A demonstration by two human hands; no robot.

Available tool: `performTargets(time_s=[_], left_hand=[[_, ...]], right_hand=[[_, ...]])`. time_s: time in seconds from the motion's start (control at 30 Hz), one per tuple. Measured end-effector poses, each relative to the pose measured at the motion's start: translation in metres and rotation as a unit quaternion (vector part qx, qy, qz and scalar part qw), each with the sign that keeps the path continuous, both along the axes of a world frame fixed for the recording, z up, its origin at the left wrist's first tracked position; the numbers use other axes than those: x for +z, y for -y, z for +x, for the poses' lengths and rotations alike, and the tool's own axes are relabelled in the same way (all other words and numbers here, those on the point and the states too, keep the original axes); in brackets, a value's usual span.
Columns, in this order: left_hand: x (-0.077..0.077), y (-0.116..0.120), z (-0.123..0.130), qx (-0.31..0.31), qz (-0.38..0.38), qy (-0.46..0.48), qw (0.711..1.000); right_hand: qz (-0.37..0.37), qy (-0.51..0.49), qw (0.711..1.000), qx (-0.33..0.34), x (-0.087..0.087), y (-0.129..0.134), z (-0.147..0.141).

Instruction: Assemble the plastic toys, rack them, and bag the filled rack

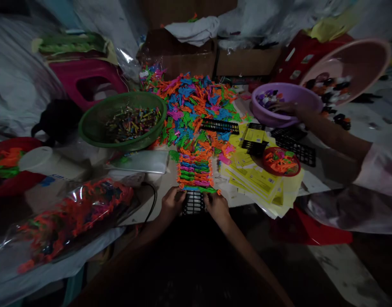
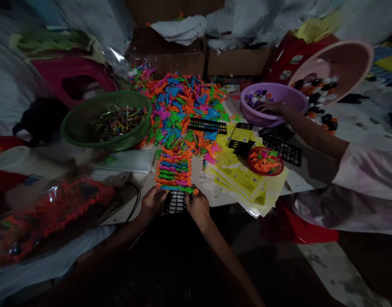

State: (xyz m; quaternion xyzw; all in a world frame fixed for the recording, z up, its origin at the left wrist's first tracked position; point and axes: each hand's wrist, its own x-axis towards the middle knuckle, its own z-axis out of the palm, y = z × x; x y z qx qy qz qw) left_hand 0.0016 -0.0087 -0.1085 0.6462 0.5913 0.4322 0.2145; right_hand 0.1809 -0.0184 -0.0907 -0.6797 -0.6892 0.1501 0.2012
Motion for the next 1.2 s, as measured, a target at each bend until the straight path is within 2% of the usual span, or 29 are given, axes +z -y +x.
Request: performTargets(time_s=[0.13,0.33,0.5,0.77,0.9,1.03,1.2], left_hand=[[-0.001,0.002,0.0,-0.016,0.0,0.011,1.0],[-0.004,0.003,-0.001,0.003,-0.048,0.048,0.998],[-0.002,0.0,0.0,0.005,-0.057,0.032,0.998],[-0.003,-0.002,0.002,0.055,-0.08,0.013,0.995],[0.001,-0.007,0.002,0.026,-0.08,0.013,0.996],[0.009,-0.009,0.002,0.009,-0.079,-0.032,0.996],[0.009,-0.008,0.002,0.0,-0.055,-0.153,0.987]], right_hand=[[-0.003,0.012,1.0,0.0,0.001,0.0,0.0],[-0.012,0.022,1.0,-0.005,0.005,0.0,0.0],[-0.015,0.025,1.0,-0.008,0.005,0.0,-0.001],[-0.038,0.038,0.999,-0.001,0.01,-0.001,-0.001],[-0.047,0.045,0.998,-0.008,0.014,-0.002,-0.003],[-0.056,0.048,0.997,0.0,0.017,-0.003,-0.002],[-0.012,0.042,0.999,0.0,0.009,-0.007,0.0]])
